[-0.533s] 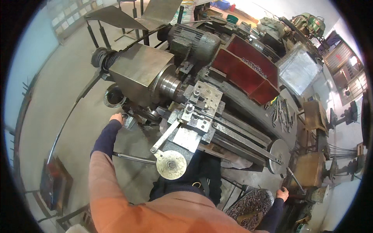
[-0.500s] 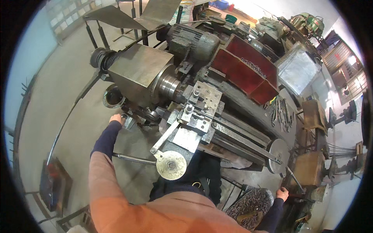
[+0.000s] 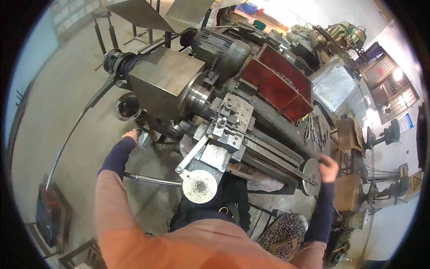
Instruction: The person operates a metal lathe to machine small cylindrical metal parts. They repeatedly load a part into the chuck, engage the machine, and remove the finished part, placing it into a nearby container.
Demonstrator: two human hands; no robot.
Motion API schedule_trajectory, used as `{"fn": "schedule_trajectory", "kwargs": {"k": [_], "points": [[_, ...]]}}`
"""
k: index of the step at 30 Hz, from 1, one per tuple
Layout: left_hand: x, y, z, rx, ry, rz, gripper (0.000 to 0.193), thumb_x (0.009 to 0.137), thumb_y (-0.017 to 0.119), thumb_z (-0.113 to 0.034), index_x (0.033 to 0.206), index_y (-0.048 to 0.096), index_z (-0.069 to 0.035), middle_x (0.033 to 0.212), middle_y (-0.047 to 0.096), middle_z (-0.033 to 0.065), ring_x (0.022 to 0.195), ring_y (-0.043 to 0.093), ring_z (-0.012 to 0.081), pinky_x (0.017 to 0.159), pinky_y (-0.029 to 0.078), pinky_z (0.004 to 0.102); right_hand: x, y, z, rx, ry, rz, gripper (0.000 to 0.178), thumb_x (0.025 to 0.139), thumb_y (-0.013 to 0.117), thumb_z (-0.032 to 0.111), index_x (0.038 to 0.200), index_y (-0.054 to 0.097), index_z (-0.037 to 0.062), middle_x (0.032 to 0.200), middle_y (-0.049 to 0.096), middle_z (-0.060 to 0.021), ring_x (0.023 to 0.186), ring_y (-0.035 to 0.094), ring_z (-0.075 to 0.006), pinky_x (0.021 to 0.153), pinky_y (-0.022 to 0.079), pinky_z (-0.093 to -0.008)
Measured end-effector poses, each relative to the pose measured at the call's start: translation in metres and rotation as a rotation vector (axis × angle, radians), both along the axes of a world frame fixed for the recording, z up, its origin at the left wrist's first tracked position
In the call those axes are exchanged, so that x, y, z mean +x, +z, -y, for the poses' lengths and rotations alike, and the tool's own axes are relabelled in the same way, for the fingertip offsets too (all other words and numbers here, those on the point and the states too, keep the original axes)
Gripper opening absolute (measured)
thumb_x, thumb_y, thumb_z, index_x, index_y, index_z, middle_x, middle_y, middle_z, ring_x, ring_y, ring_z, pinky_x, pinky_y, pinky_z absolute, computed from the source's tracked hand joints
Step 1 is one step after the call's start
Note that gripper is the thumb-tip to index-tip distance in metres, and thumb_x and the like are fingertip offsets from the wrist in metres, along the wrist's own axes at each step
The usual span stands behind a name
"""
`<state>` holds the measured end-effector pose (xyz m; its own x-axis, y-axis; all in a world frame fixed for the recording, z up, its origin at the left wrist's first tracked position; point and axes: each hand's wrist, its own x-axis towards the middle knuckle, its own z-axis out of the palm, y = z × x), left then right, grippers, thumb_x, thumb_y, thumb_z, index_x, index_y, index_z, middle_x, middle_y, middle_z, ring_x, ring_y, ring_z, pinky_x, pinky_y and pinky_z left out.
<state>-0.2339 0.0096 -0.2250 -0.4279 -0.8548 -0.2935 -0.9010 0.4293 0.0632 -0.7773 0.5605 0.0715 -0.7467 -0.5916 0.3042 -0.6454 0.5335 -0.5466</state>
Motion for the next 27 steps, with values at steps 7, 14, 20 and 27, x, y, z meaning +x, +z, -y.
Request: {"fn": "schedule_trajectory", "kwargs": {"k": [7,14,20,27], "points": [[0.028,0.121,0.008,-0.145,-0.166,-0.228,0.033,0.079,0.057,-0.033,0.107,0.058,-0.015,0.089,0.064,0.0114,0.083,0.061,0.0311,0.071,0.049,0.0426,0.128,0.038,0.262,0.033,0.809,0.059,0.041,0.058,0.056,0.01,0.097,0.064,0.0012,0.092,0.065,-0.0139,0.082,0.062,-0.0196,0.076,0.048,-0.0284],[0.256,0.221,0.011,-0.493,0.36,-0.125,0.037,0.087,0.046,-0.035,0.108,0.057,-0.006,0.105,0.06,0.0169,0.095,0.057,0.0325,0.08,0.045,0.0413,0.19,0.019,0.371,0.525,0.773,0.091,0.025,0.056,0.059,0.017,0.078,0.07,0.009,0.083,0.065,-0.0155,0.081,0.063,-0.0302,0.078,0.049,-0.0331],[0.189,0.198,-0.108,-0.506,0.66,-0.189,0.047,0.081,0.049,-0.052,0.088,0.056,-0.006,0.086,0.062,0.0156,0.084,0.059,0.0352,0.07,0.045,0.0452,0.186,-0.004,0.383,0.505,0.792,-0.033,0.026,0.056,0.06,0.017,0.078,0.07,0.0078,0.078,0.065,-0.0153,0.078,0.064,-0.0278,0.075,0.05,-0.0321],[0.113,0.215,-0.195,-0.649,0.635,-0.203,0.041,0.077,0.055,-0.046,0.08,0.054,-0.005,0.081,0.061,0.0175,0.08,0.059,0.0372,0.067,0.045,0.0464,0.182,-0.01,0.391,0.472,0.869,-0.086,0.028,0.054,0.059,0.016,0.078,0.069,0.0069,0.073,0.063,-0.0165,0.071,0.063,-0.0299,0.069,0.05,-0.0335]]}}
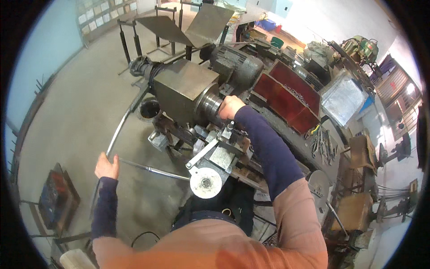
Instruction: The person operates a metal lathe to machine small cylindrical metal parts. They repeatedly load a part into the chuck, engage the machine, and remove the finished part, placing it into a nearby container.
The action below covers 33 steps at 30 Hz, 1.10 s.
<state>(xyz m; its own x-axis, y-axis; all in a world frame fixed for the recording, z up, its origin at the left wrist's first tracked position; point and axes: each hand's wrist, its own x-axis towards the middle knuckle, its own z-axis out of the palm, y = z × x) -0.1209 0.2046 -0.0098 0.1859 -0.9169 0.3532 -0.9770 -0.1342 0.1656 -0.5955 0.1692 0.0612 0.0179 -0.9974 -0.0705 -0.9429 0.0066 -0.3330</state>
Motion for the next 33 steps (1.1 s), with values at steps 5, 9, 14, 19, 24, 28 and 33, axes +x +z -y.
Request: {"fn": "schedule_trajectory", "kwargs": {"k": [5,9,14,19,24,28,33], "points": [[-0.001,0.009,0.011,0.217,0.073,-0.099,0.035,0.073,0.062,-0.035,0.088,0.056,-0.004,0.083,0.061,0.0165,0.079,0.059,0.037,0.067,0.046,0.0455,-0.023,0.029,-0.039,-0.216,0.138,0.064,0.027,0.057,0.055,0.014,0.078,0.069,0.004,0.08,0.064,-0.0156,0.076,0.063,-0.028,0.071,0.049,-0.0328],[-0.007,0.026,-0.004,-0.042,-0.445,-0.025,0.03,0.077,0.061,-0.021,0.097,0.058,0.0,0.085,0.062,0.0164,0.082,0.059,0.0349,0.071,0.046,0.0415,-0.032,0.034,-0.14,-0.484,0.282,0.511,0.036,0.06,0.053,0.01,0.092,0.067,0.0012,0.1,0.063,-0.0161,0.093,0.059,-0.0255,0.083,0.044,-0.0315],[-0.147,0.087,-0.062,0.374,-1.167,-0.763,0.026,0.075,0.062,-0.005,0.099,0.06,0.001,0.097,0.062,0.0152,0.09,0.061,0.0257,0.08,0.046,0.0326,0.025,-0.013,-0.238,-0.397,0.192,0.95,0.049,0.068,0.063,0.039,0.094,0.066,-0.0018,0.104,0.062,-0.0177,0.096,0.058,-0.0283,0.086,0.042,-0.0344],[-0.25,0.077,-0.112,0.373,-1.671,-0.851,0.026,0.075,0.061,-0.005,0.101,0.058,0.001,0.108,0.057,0.0153,0.095,0.058,0.0294,0.079,0.046,0.0338,0.052,-0.029,-0.279,-0.431,0.092,1.195,0.052,0.073,0.063,0.045,0.093,0.066,-0.0026,0.101,0.062,-0.0181,0.096,0.059,-0.0291,0.085,0.043,-0.036],[-0.275,0.059,-0.131,0.571,-1.629,-1.146,0.021,0.077,0.058,-0.001,0.098,0.06,0.002,0.103,0.06,0.0152,0.094,0.059,0.0251,0.081,0.046,0.0312,0.048,-0.042,-0.296,-0.49,0.046,1.227,0.051,0.073,0.065,0.042,0.092,0.066,-0.0044,0.099,0.062,-0.019,0.095,0.059,-0.0292,0.085,0.044,-0.0367],[-0.275,0.054,-0.132,0.705,-1.572,-1.217,0.022,0.079,0.057,-0.001,0.1,0.06,0.001,0.103,0.062,0.0136,0.094,0.059,0.0216,0.083,0.045,0.0305,0.05,-0.042,-0.299,-0.516,0.045,1.25,0.048,0.074,0.064,0.039,0.092,0.066,-0.0058,0.099,0.062,-0.0198,0.094,0.06,-0.0293,0.085,0.044,-0.0365],[-0.275,0.052,-0.135,0.841,-1.508,-1.338,0.021,0.079,0.06,-0.006,0.099,0.06,0.001,0.102,0.062,0.0136,0.096,0.059,0.0212,0.084,0.045,0.0308,0.051,-0.039,-0.3,-0.544,0.062,1.173,0.044,0.073,0.064,0.034,0.091,0.065,-0.0063,0.096,0.062,-0.0192,0.091,0.06,-0.0292,0.084,0.045,-0.0363]]}}
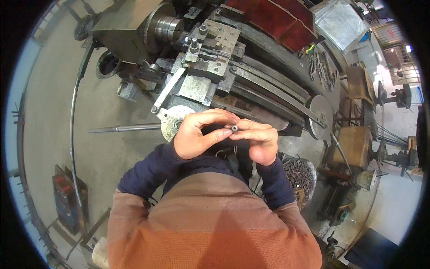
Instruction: The person operates a metal lathe to machine small cylindrical metal parts. They repeatedly load a part into the chuck, engage the machine, and remove the finished part, placing it into a nearby container.
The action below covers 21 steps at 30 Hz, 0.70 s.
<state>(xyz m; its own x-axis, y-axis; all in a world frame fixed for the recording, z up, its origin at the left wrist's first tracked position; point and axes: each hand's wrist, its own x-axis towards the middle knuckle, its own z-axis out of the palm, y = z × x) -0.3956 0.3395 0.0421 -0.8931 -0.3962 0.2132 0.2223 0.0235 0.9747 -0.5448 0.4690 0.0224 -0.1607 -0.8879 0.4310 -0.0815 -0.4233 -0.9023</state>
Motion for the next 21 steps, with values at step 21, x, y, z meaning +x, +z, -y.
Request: {"fn": "schedule_trajectory", "kwargs": {"k": [21], "points": [[0.007,-0.007,0.001,0.218,-0.061,-0.034,0.017,0.08,0.061,-0.006,0.095,0.061,0.003,0.106,0.06,0.0158,0.098,0.057,0.0208,0.084,0.045,0.0307,0.01,0.009,0.0,0.058,-0.076,-0.091,0.039,0.071,0.063,0.032,0.086,0.067,-0.0041,0.094,0.063,-0.017,0.09,0.061,-0.0274,0.082,0.046,-0.0334]]}}
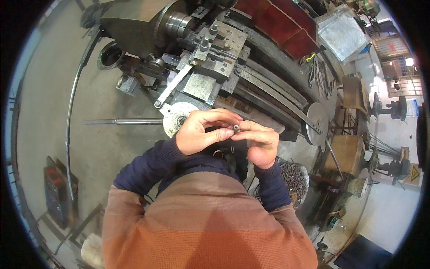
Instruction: The person operates a metal lathe to machine small cylindrical metal parts. They repeatedly load a part into the chuck, engage the machine, and remove the finished part, placing it into a nearby container.
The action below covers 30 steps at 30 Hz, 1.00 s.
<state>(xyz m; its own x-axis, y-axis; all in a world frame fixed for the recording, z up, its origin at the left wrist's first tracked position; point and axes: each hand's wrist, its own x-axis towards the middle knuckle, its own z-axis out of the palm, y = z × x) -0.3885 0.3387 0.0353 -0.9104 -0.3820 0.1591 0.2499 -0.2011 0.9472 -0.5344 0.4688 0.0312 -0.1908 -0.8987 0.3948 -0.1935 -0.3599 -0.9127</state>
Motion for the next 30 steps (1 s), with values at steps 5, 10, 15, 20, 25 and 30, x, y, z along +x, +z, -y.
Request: {"fn": "schedule_trajectory", "kwargs": {"k": [5,10,15,20,25,30], "points": [[0.002,-0.007,0.0,0.134,-0.102,0.005,0.018,0.081,0.059,-0.005,0.098,0.059,0.002,0.114,0.055,0.0165,0.102,0.054,0.0203,0.086,0.043,0.0297,0.001,0.0,0.001,0.04,0.038,0.102,0.026,0.065,0.058,0.012,0.084,0.066,-0.0041,0.095,0.064,-0.0169,0.091,0.062,-0.0267,0.083,0.046,-0.0324],[0.003,0.006,0.01,-0.611,0.13,-0.047,0.02,0.075,0.062,-0.007,0.093,0.057,-0.001,0.103,0.059,0.0129,0.093,0.058,0.0255,0.089,0.042,0.0374,0.0,0.002,0.003,0.164,0.053,0.029,0.029,0.065,0.062,0.018,0.087,0.066,-0.0008,0.101,0.063,-0.015,0.095,0.06,-0.0246,0.083,0.045,-0.0309],[0.007,0.015,0.02,-1.299,0.066,0.005,0.031,0.064,0.059,-0.005,0.095,0.054,-0.003,0.08,0.057,0.0077,0.079,0.057,0.0265,0.09,0.042,0.0419,-0.011,0.027,0.018,0.297,0.251,-0.233,0.031,0.057,0.057,0.008,0.087,0.064,0.0006,0.097,0.063,-0.0133,0.091,0.06,-0.0261,0.081,0.045,-0.0307],[0.009,0.015,0.031,-1.325,-0.123,-0.043,0.028,0.062,0.057,-0.007,0.089,0.052,-0.004,0.073,0.056,0.0092,0.076,0.057,0.0273,0.088,0.043,0.0412,-0.009,0.035,0.027,0.294,0.294,-0.364,0.034,0.051,0.054,0.003,0.084,0.064,0.0005,0.093,0.063,-0.0129,0.085,0.06,-0.0289,0.077,0.047,-0.0323],[0.01,0.019,0.045,-1.351,-0.103,-0.082,0.027,0.063,0.056,-0.008,0.089,0.051,-0.004,0.071,0.056,0.0096,0.073,0.057,0.0283,0.086,0.044,0.0404,-0.007,0.054,0.046,0.297,0.34,-0.497,0.031,0.052,0.055,0.004,0.081,0.063,0.0007,0.088,0.064,-0.0127,0.08,0.059,-0.0303,0.072,0.048,-0.0342],[0.042,0.048,0.083,-1.463,0.094,0.005,0.022,0.063,0.059,-0.007,0.084,0.052,-0.006,0.071,0.058,0.0092,0.07,0.058,0.0283,0.067,0.045,0.0361,-0.01,0.08,0.094,0.282,0.412,-0.729,0.033,0.054,0.055,0.009,0.085,0.065,0.0027,0.088,0.063,-0.0134,0.083,0.06,-0.0284,0.074,0.048,-0.0324]]}}
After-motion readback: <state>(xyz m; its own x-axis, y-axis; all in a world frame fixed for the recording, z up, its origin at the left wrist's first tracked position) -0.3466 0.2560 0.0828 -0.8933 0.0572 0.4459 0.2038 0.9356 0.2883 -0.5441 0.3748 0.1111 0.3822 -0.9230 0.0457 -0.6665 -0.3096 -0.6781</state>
